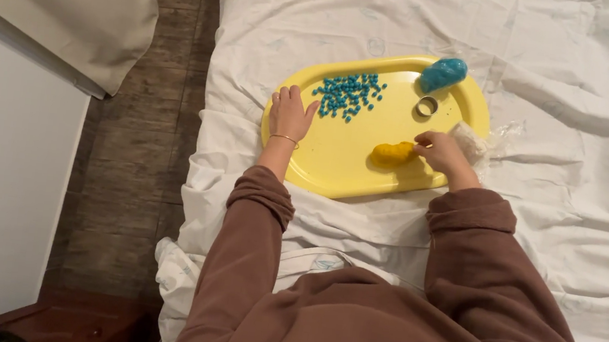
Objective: The recorder is shown handling and shaping pieces of colored dough on a tray on a bed.
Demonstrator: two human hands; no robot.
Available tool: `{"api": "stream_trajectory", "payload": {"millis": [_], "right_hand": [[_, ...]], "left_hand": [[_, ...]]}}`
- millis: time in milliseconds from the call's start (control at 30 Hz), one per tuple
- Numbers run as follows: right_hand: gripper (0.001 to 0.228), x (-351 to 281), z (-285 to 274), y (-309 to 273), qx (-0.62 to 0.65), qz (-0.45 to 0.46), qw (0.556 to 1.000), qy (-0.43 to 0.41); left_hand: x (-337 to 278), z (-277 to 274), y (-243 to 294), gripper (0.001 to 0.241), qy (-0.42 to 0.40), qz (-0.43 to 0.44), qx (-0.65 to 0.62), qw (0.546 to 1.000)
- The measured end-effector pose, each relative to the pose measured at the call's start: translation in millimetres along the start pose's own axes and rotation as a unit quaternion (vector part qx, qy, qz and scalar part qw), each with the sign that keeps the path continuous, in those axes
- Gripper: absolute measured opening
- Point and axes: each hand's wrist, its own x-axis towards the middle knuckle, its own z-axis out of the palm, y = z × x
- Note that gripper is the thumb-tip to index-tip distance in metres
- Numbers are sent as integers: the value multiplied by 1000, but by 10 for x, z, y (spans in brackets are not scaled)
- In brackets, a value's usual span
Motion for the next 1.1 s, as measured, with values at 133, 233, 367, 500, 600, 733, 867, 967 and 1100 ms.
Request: {"api": "stream_trajectory", "payload": {"millis": [133,233,367,500,600,733,867,967,1100], "right_hand": [[32,23,60,-45,15,2,1000,-8],[30,6,58,-86,33,6,999,-1],[27,-30,30,-171,62,20,998,26],[21,-86,-1,-298,13,9,999,51],[13,-142,43,-362,-64,-57,991,99],[7,-88,177,-168,-114,-133,970,167],[9,-94,75,-209,23,-56,982,180],[17,-153,81,-235,158,-39,973,163],[22,-745,44,-874,182,-182,956,142]], "left_hand": [[-71,3,40,50,-49,-9,-7,999],[-118,106,-19,45,-52,-19,8,998],[-131,76,151,42,5,11,-7,1000],[-336,324,619,49,-87,55,-139,985],[-677,460,1140,62,-199,185,-109,956],[-1054,395,1537,73,-222,259,-61,938],[-1190,616,1529,83,-214,286,-2,934],[-1211,997,1384,80,-192,205,-169,945],[-948,678,1407,77,-143,-177,-719,657]]}}
